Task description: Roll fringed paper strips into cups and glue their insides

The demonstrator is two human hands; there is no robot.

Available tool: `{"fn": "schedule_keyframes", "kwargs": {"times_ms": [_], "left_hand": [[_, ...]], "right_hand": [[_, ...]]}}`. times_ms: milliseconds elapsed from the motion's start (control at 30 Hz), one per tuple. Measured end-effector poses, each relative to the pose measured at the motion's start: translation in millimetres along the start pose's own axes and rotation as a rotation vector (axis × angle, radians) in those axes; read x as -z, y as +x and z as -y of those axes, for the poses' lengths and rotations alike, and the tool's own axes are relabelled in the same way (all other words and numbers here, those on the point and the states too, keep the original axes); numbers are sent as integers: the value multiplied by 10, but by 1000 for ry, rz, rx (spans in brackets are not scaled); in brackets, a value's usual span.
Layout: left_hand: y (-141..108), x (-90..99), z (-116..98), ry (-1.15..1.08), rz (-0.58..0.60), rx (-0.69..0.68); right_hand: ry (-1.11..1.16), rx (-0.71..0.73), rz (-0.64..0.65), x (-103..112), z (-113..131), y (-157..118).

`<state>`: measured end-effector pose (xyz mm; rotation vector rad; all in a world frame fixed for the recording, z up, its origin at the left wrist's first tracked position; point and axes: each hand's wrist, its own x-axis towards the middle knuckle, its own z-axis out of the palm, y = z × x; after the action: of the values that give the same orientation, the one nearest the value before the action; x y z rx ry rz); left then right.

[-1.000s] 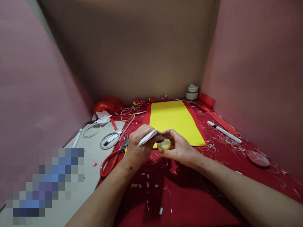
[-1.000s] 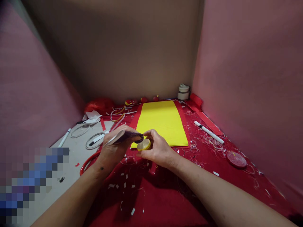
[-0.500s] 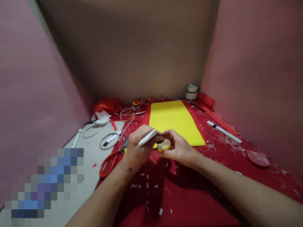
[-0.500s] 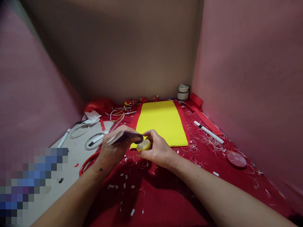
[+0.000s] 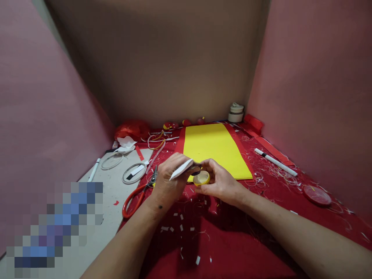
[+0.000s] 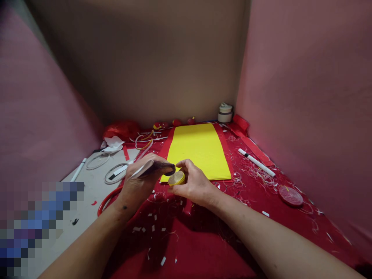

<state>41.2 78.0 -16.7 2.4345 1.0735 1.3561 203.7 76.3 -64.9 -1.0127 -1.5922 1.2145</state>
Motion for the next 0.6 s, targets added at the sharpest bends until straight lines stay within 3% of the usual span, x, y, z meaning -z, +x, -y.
{"fn": "schedule_keyframes", "kwargs": {"times_ms": [600], "left_hand": [[5, 9, -16, -20, -13, 41]], "right_hand": [[64, -13, 25, -11, -24, 14]]}}
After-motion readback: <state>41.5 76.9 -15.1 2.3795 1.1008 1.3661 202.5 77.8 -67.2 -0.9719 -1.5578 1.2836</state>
